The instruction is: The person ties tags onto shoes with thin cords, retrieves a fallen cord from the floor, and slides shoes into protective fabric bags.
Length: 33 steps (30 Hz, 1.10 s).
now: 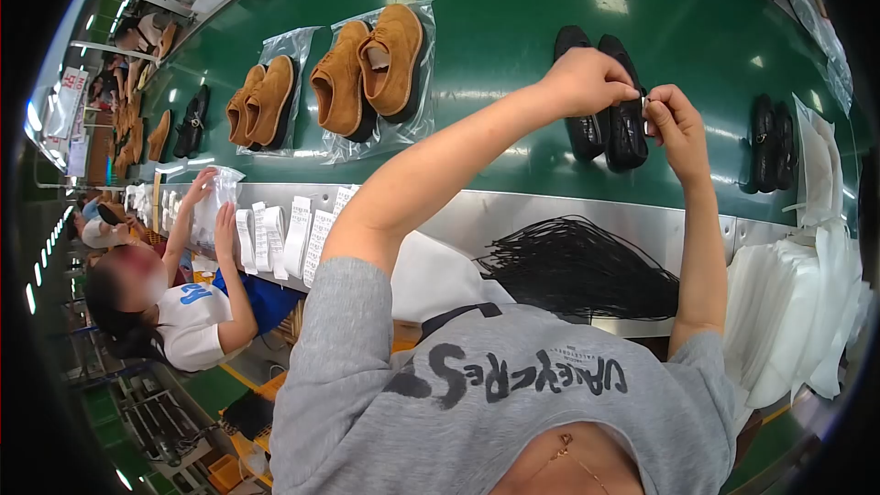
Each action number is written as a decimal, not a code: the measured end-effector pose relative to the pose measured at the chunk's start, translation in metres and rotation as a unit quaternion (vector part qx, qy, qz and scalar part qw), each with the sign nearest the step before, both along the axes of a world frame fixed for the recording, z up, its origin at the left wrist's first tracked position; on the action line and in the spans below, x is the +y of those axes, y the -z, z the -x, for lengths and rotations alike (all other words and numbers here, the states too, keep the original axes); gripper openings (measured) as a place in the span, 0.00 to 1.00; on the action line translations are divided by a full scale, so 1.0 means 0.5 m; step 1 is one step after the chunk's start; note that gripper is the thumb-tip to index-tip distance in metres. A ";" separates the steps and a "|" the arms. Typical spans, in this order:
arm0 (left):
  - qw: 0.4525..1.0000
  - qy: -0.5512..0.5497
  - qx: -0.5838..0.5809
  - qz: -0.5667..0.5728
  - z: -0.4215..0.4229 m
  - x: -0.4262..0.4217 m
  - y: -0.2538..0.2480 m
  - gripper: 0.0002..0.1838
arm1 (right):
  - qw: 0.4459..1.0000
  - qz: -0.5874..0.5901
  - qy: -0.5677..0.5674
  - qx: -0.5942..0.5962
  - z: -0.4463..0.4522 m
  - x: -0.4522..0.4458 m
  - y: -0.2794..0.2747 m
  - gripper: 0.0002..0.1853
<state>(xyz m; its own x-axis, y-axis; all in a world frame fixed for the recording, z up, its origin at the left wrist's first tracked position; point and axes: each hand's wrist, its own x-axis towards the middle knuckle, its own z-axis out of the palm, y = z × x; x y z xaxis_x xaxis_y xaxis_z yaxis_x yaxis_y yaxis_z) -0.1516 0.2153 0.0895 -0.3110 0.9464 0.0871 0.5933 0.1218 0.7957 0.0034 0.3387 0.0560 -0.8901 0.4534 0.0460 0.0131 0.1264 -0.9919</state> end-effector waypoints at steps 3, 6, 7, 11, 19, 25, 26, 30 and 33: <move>0.906 -0.049 -0.384 0.171 -0.014 0.012 0.021 0.10 | 0.951 -0.261 0.062 0.153 0.018 -0.043 -0.007 0.03; 0.836 -0.061 -0.516 0.177 -0.021 0.023 0.038 0.11 | 0.937 -0.306 0.078 0.152 0.019 -0.050 0.005 0.03; 0.829 -0.077 -0.537 0.137 -0.021 0.025 0.042 0.11 | 0.933 -0.303 0.096 0.167 0.022 -0.050 0.015 0.03; 0.944 -0.148 0.222 -0.196 -0.057 0.043 0.057 0.02 | 0.959 0.050 0.193 0.202 0.048 -0.051 0.084 0.06; 0.967 0.012 0.179 -0.179 -0.026 0.044 0.090 0.08 | 0.965 0.250 0.080 0.010 0.032 0.003 0.093 0.10; 0.988 0.075 -0.043 -0.129 -0.023 0.052 0.144 0.03 | 0.967 0.246 -0.008 0.064 -0.011 0.005 0.103 0.08; 0.983 0.109 -0.059 -0.139 -0.021 0.050 0.155 0.03 | 0.966 0.248 -0.002 0.077 -0.013 0.000 0.108 0.08; 0.978 0.122 -0.088 -0.143 -0.018 0.048 0.205 0.04 | 0.942 0.314 0.069 0.093 -0.003 -0.023 0.156 0.09; 0.978 0.137 0.058 -0.149 -0.038 0.062 0.168 0.03 | 0.951 0.255 0.144 0.096 -0.017 -0.040 0.135 0.10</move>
